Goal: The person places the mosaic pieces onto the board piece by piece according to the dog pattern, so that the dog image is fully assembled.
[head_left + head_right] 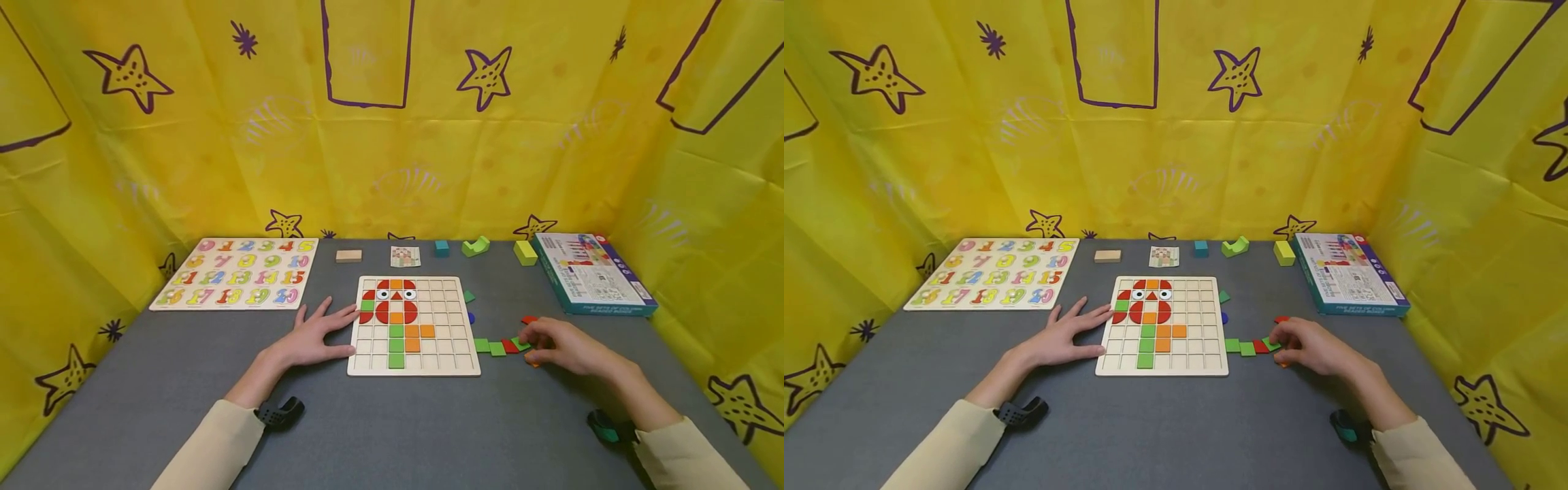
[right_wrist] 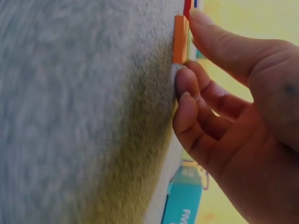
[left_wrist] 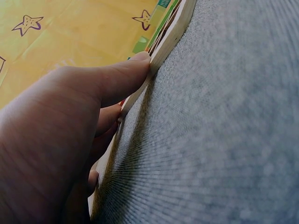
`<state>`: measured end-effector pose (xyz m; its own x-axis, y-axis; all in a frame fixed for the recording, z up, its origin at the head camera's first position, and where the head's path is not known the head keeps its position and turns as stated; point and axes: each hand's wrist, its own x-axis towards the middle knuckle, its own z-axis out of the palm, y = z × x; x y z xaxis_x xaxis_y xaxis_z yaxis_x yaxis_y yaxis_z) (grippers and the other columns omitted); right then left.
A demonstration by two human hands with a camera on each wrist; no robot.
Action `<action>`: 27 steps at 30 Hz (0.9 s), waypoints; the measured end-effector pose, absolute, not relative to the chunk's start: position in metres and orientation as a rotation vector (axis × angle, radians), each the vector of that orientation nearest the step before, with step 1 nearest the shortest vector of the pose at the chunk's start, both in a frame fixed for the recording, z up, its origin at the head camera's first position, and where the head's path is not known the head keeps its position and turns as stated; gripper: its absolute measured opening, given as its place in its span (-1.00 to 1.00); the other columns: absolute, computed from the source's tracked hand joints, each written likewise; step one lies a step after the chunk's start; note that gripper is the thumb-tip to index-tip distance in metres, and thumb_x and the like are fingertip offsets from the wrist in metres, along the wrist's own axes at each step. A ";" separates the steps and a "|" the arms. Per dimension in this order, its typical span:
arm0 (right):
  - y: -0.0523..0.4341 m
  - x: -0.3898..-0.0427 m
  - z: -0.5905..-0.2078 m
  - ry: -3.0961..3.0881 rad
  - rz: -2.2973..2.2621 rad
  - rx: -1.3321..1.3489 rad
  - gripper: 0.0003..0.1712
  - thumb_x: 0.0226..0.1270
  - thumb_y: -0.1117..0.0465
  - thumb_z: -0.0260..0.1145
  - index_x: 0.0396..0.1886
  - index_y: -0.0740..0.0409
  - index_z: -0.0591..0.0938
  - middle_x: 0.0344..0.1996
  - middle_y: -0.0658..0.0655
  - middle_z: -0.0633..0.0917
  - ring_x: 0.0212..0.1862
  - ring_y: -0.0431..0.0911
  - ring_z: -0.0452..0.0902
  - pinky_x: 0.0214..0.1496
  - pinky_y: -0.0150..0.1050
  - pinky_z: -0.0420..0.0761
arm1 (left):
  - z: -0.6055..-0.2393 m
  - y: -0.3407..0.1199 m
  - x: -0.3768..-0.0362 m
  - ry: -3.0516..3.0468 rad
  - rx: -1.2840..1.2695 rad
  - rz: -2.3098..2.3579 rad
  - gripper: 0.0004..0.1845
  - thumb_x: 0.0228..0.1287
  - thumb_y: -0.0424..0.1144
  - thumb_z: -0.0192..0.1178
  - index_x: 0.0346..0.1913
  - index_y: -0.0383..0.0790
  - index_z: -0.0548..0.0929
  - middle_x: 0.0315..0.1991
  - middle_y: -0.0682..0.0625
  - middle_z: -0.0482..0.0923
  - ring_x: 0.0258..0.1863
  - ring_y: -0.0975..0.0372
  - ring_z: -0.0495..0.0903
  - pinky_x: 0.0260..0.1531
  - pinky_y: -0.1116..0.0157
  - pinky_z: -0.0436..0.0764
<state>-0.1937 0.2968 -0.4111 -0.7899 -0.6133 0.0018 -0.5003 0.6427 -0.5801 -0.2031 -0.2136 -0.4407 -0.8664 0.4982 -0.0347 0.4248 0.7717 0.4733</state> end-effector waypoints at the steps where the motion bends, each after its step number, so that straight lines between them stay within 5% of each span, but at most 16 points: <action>1: 0.298 -0.193 -0.411 2.660 -0.856 -0.918 -0.74 0.29 0.14 0.49 -0.10 0.10 0.65 -0.33 -0.07 0.56 -0.31 -0.21 0.44 -0.27 -0.31 0.51 | -0.441 -0.214 -0.203 2.808 0.734 0.690 -0.11 0.27 0.35 0.22 0.57 0.06 0.27 0.58 0.14 0.08 0.57 -0.16 -0.29 0.29 -0.35 -0.48; 27: 0.298 -0.187 -0.404 2.583 -0.845 -0.928 -0.86 0.34 0.18 0.44 -0.22 0.06 0.64 -0.36 -0.11 0.56 -0.31 -0.23 0.44 -0.26 -0.33 0.51 | -0.439 -0.213 -0.202 2.807 0.742 0.704 -0.13 0.28 0.32 0.22 0.56 0.02 0.29 0.58 0.09 0.11 0.56 -0.20 -0.27 0.27 -0.38 -0.48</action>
